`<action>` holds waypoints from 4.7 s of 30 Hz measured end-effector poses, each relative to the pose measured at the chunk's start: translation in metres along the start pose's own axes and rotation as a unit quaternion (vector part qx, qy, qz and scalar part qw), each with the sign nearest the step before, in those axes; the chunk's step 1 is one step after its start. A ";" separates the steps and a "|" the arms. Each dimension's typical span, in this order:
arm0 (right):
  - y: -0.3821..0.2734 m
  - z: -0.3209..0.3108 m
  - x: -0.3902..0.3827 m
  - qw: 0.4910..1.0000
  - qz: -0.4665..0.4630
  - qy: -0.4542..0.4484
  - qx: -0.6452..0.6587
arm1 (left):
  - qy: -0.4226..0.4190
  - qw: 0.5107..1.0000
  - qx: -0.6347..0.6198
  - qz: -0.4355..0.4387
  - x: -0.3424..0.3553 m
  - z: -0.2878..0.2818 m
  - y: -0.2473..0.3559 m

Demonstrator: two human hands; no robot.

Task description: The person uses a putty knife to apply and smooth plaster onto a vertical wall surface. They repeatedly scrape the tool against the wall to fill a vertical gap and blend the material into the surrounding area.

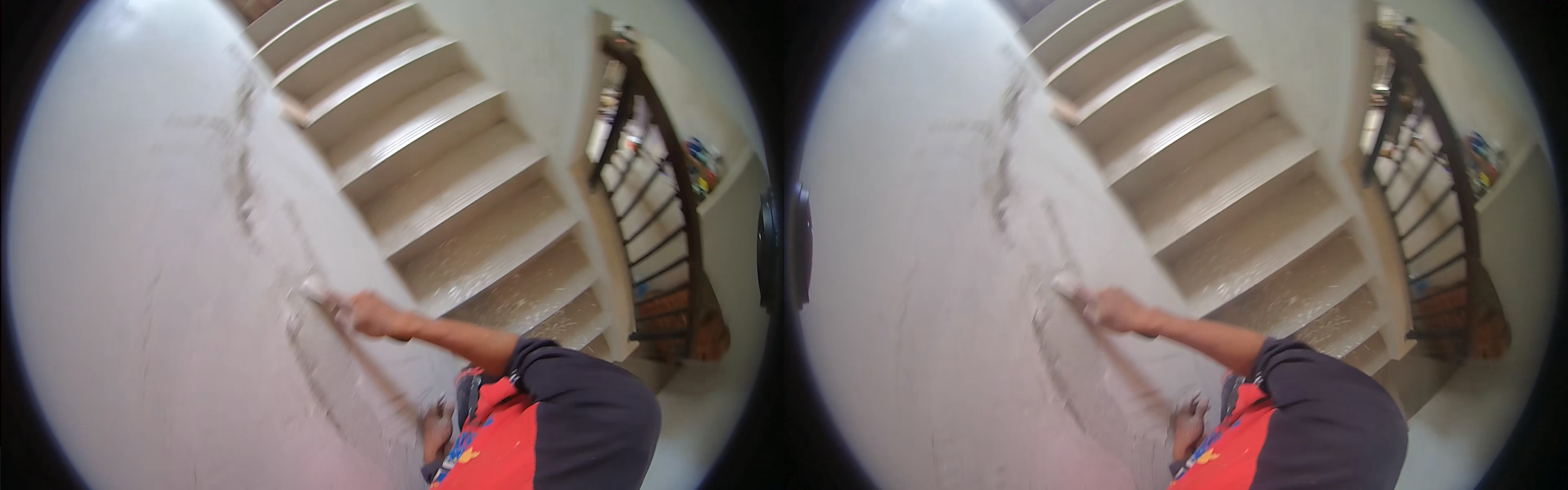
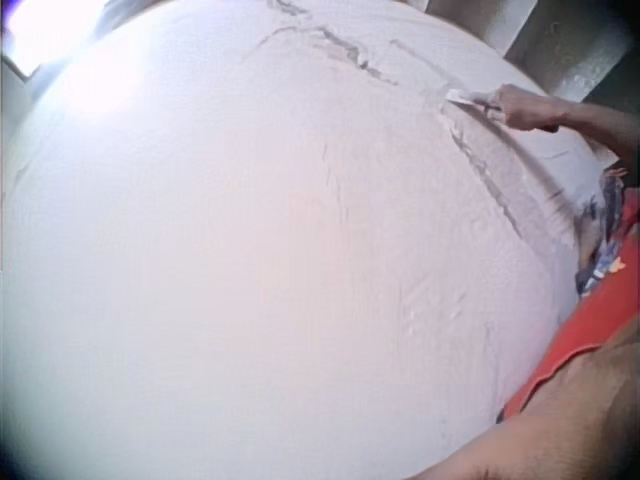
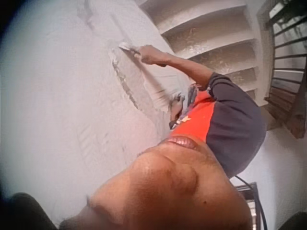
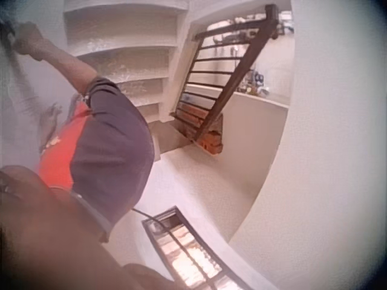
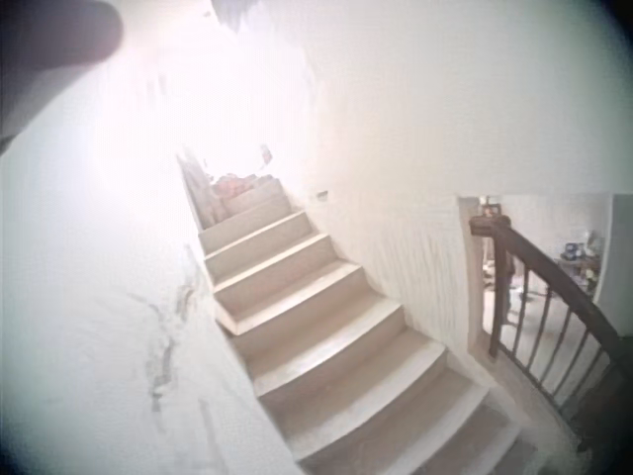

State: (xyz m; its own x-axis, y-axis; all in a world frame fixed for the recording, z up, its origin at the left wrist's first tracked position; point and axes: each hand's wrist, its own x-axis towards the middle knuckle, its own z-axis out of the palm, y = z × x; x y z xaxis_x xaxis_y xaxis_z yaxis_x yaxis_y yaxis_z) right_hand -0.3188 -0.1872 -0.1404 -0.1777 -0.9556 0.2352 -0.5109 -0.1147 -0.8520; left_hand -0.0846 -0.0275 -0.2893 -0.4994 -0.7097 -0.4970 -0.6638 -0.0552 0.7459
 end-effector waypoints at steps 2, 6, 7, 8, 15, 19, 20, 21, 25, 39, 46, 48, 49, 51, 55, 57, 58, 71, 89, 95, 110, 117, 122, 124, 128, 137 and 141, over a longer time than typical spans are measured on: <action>0.016 -0.005 -0.005 0.999 0.004 0.037 0.030 | -0.035 0.999 0.003 0.001 -0.001 0.003 0.034; -0.037 -0.035 -0.009 0.998 0.046 0.015 0.036 | -0.004 1.000 -0.006 -0.011 -0.012 -0.005 0.044; -0.038 -0.032 -0.006 0.998 0.022 0.043 0.043 | -0.001 1.000 -0.013 -0.014 -0.012 -0.004 0.043; -0.034 -0.035 -0.005 0.998 0.029 0.030 0.036 | -0.015 0.999 -0.029 -0.017 -0.014 0.005 0.042; -0.025 -0.040 -0.008 0.999 0.046 0.011 0.019 | -0.022 0.997 -0.068 -0.040 -0.017 0.016 0.041; -0.021 -0.043 0.016 0.998 0.061 0.013 0.025 | -0.016 0.998 -0.046 -0.040 -0.013 0.011 0.045; -0.015 -0.040 0.009 0.998 0.061 -0.006 -0.004 | -0.022 0.998 -0.042 -0.039 -0.015 0.017 0.049; -0.016 -0.040 0.011 0.999 0.046 -0.012 -0.022 | -0.015 0.999 -0.023 -0.029 -0.011 0.008 0.055; -0.010 -0.037 0.028 0.998 0.058 0.035 0.003 | 0.003 1.000 -0.015 -0.019 -0.008 0.004 0.056; -0.009 -0.041 0.026 0.998 0.030 -0.035 -0.047 | -0.023 0.997 -0.038 -0.058 -0.011 0.001 0.063; -0.014 -0.058 0.090 0.992 0.123 -0.017 -0.020 | -0.015 0.995 -0.090 -0.043 -0.014 -0.005 0.066; -0.009 -0.051 0.059 0.995 0.066 -0.048 -0.063 | -0.011 0.995 -0.074 -0.061 -0.010 -0.003 0.061; 0.002 -0.046 0.041 0.998 0.022 -0.041 -0.052 | -0.012 0.996 -0.070 -0.056 -0.004 0.001 0.057; -0.018 -0.045 0.020 0.999 0.010 -0.044 -0.020 | -0.012 0.996 -0.038 -0.081 -0.011 -0.002 0.066; -0.054 -0.061 0.017 0.997 0.059 -0.058 -0.005 | -0.024 0.996 -0.062 -0.061 -0.007 0.001 0.060; -0.050 -0.060 0.019 0.998 0.049 -0.045 -0.005 | -0.020 0.996 -0.058 -0.071 -0.013 -0.003 0.066; -0.047 -0.059 0.018 0.998 0.045 -0.040 -0.007 | -0.019 0.995 -0.059 -0.075 -0.014 -0.003 0.068; -0.029 -0.056 0.044 0.999 0.044 0.021 -0.013 | -0.005 0.998 -0.044 -0.048 0.002 0.006 0.062; -0.010 -0.060 0.067 0.989 0.142 -0.031 -0.015 | 0.001 0.997 -0.066 -0.035 -0.002 0.007 0.055; -0.008 -0.066 0.077 0.994 0.092 0.000 -0.053 | -0.011 0.998 -0.044 -0.037 -0.002 0.012 0.049; 0.011 -0.063 0.093 0.994 0.054 -0.025 -0.088 | 0.010 0.999 -0.040 -0.032 0.010 0.013 0.055; 0.016 -0.070 0.097 0.991 0.105 0.006 -0.081 | -0.017 0.995 -0.075 -0.056 0.001 0.011 0.063; 0.026 -0.068 0.046 0.989 0.132 0.014 0.067 | -0.011 0.998 -0.032 -0.049 -0.001 0.006 0.068; 0.067 -0.057 -0.008 0.972 0.153 0.041 0.172 | -0.023 0.999 -0.024 -0.018 0.011 0.009 0.056; 0.136 -0.008 -0.157 0.887 0.378 -0.055 0.259 | 0.000 0.999 -0.030 -0.017 0.006 0.008 0.039; 0.129 -0.027 -0.297 0.839 0.472 0.030 0.270 | 0.013 1.000 0.013 -0.006 0.002 -0.001 0.035; 0.188 -0.023 -0.258 0.978 0.142 0.141 0.051 | 0.014 0.998 0.066 0.018 0.004 0.001 0.058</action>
State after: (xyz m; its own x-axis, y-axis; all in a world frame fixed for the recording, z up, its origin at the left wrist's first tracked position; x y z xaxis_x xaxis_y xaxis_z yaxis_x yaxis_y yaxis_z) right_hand -0.3885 0.0443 -0.3502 -0.5328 -0.8415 0.0889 -0.3225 0.1048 -0.9408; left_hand -0.1256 -0.0331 -0.2480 -0.5092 -0.7292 -0.4571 -0.7143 0.0618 0.6971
